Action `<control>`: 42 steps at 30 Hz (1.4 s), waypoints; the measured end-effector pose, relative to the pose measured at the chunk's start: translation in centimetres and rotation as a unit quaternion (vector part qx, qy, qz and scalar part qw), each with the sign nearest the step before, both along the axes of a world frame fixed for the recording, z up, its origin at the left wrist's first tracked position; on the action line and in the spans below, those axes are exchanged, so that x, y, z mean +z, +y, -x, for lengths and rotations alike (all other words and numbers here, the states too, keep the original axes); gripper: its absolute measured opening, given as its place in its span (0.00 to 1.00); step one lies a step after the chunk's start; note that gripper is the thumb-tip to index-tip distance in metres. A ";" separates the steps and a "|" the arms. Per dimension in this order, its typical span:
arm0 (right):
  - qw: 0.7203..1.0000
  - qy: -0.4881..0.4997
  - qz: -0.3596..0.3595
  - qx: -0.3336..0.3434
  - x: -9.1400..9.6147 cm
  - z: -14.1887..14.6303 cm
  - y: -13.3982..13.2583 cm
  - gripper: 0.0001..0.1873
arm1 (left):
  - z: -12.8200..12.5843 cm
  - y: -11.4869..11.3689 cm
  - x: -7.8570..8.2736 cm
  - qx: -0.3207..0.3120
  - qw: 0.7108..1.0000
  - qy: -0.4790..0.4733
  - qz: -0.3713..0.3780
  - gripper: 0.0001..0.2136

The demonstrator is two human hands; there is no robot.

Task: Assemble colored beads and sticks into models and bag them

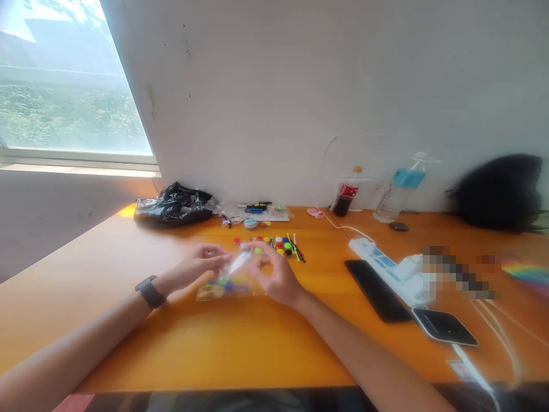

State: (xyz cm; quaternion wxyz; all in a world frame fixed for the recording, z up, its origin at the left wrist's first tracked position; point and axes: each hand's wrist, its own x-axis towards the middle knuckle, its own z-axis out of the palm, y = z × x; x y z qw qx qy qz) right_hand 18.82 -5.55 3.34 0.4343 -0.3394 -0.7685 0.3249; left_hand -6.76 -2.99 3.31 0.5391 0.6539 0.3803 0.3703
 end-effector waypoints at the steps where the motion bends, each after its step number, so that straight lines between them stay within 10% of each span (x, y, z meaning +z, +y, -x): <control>1: 1.000 0.006 0.014 0.004 0.0 0.0 0.1 0.21 | 0.0 0.1 -0.3 -0.003 1.000 0.012 0.016 0.19; 14: 0.958 -0.075 0.192 0.196 -0.2 -1.8 1.8 0.27 | 0.4 1.0 -1.6 -0.045 0.981 0.128 -0.137 0.20; 28: 0.969 -0.134 0.120 0.170 1.1 -1.9 0.8 0.35 | 0.1 0.2 -1.3 -0.048 0.973 0.160 -0.158 0.18; 42: 0.985 -0.126 0.068 0.100 0.5 -2.8 2.2 0.19 | 0.1 0.3 -1.6 -0.055 0.957 0.195 -0.207 0.16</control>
